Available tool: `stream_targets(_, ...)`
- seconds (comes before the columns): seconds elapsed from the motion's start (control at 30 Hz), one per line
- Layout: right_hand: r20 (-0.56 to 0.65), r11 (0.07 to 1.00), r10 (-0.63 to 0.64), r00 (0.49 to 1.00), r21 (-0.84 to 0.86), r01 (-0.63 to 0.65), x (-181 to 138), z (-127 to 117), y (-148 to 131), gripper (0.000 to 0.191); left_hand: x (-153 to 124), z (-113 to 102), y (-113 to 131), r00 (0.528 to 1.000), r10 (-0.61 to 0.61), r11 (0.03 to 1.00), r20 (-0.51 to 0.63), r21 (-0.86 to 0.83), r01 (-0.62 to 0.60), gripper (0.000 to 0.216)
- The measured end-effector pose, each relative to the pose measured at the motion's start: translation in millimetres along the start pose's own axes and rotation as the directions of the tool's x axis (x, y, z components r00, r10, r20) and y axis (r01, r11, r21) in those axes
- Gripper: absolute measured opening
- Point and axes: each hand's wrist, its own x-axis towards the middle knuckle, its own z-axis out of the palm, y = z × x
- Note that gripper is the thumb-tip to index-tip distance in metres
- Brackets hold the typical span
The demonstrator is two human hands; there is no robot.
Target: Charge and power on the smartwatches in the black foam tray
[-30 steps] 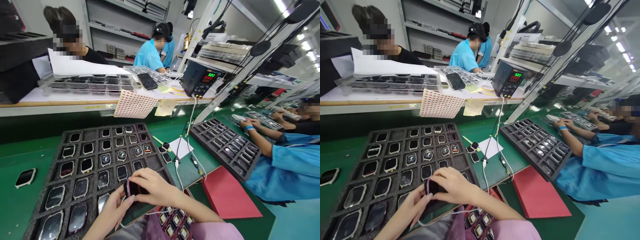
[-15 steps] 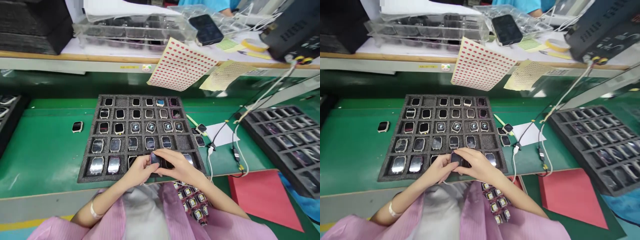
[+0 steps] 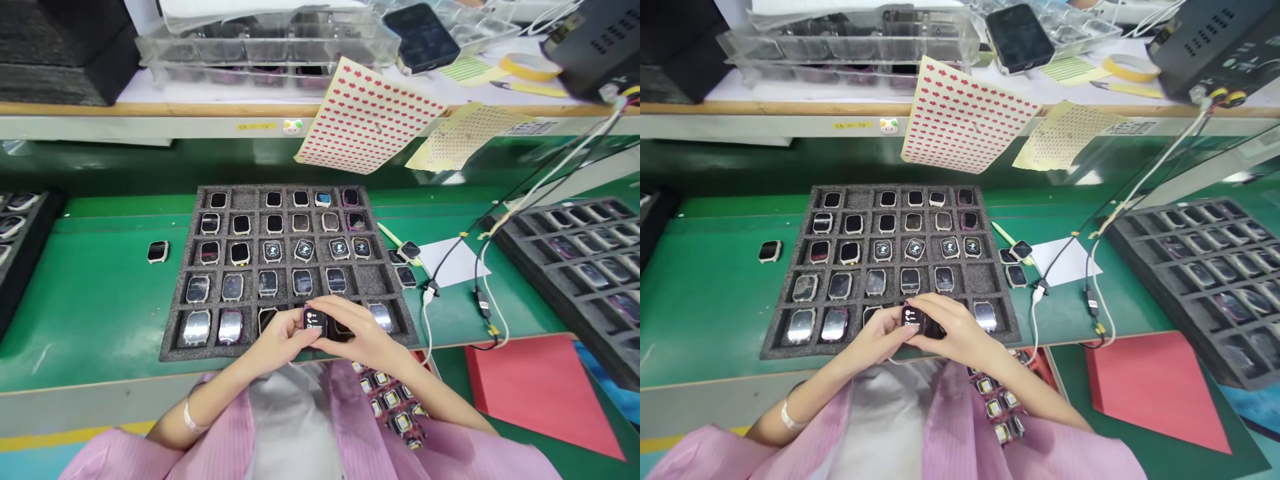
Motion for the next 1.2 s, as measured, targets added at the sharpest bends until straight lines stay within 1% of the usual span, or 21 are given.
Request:
stream_targets(0.07,0.008,0.998,0.025,1.000,0.058,-0.026,0,-2,0,0.047,-1,0,3,1.000,-0.005,1.000,-0.001,-0.018,0.005,0.033)
stream_targets(0.13,0.046,0.980,0.058,0.997,0.190,-0.065,1,-4,0,0.050,-3,-1,6,0.998,-0.051,0.997,0.029,-0.054,0.053,0.034)
stream_targets(0.17,0.072,0.956,0.071,0.995,0.280,-0.088,2,-5,1,0.047,-4,-3,7,0.995,-0.083,0.993,0.057,-0.074,0.087,0.037)
stream_targets(0.23,0.114,0.879,0.091,0.989,0.457,-0.134,4,-5,2,0.038,-7,-6,8,0.984,-0.133,0.983,0.117,-0.115,0.146,0.040)
stream_targets(0.3,0.106,0.800,0.118,0.987,0.578,-0.158,5,-2,4,0.030,-9,-8,8,0.978,-0.142,0.972,0.155,-0.163,0.167,0.040)
stream_targets(0.43,0.070,0.727,0.160,0.985,0.666,-0.166,9,7,7,0.029,-10,-11,5,0.977,-0.146,0.959,0.156,-0.219,0.178,0.036)
stream_targets(0.5,0.099,0.658,0.168,0.981,0.729,-0.186,10,9,8,0.030,-11,-12,4,0.974,-0.147,0.962,0.170,-0.205,0.181,0.036)
stream_targets(0.6,0.162,0.534,0.161,0.974,0.815,-0.224,12,10,6,0.030,-14,-15,3,0.963,-0.142,0.969,0.228,-0.167,0.182,0.036)
stream_targets(0.67,0.204,0.485,0.155,0.967,0.837,-0.254,11,11,5,0.031,-16,-16,2,0.956,-0.150,0.973,0.250,-0.136,0.188,0.037)
stream_targets(0.73,0.238,0.455,0.163,0.958,0.843,-0.287,12,10,5,0.031,-17,-16,3,0.956,-0.168,0.974,0.241,-0.106,0.198,0.039)
stream_targets(0.77,0.245,0.453,0.169,0.955,0.841,-0.296,12,8,5,0.030,-16,-15,3,0.960,-0.171,0.976,0.223,-0.098,0.196,0.040)
stream_targets(0.8,0.243,0.470,0.173,0.955,0.831,-0.297,12,6,5,0.030,-16,-14,4,0.966,-0.167,0.978,0.198,-0.094,0.189,0.041)
stream_targets(0.83,0.233,0.509,0.169,0.958,0.811,-0.287,13,3,5,0.031,-14,-12,5,0.974,-0.155,0.981,0.168,-0.092,0.172,0.041)
stream_targets(0.9,0.204,0.652,0.134,0.970,0.718,-0.242,13,-3,4,0.036,-12,-7,8,0.988,-0.111,0.990,0.105,-0.074,0.119,0.039)
stream_targets(0.97,0.173,0.820,0.089,0.981,0.547,-0.171,11,-8,0,0.045,-10,-2,12,0.997,-0.055,0.998,0.045,-0.023,0.056,0.036)
stream_targets(1.03,0.141,0.931,0.061,0.988,0.348,-0.107,8,-11,-4,0.050,-9,1,14,1.000,-0.001,0.999,0.006,0.033,0.000,0.032)
stream_targets(1.1,0.111,0.980,0.054,0.992,0.184,-0.074,5,-10,-9,0.049,-9,2,14,0.999,0.032,0.997,-0.007,0.071,-0.032,0.029)
stream_targets(1.2,0.088,0.998,0.050,0.995,0.040,-0.053,0,-6,-13,0.044,-10,3,11,0.999,0.040,0.993,-0.006,0.113,-0.039,0.026)
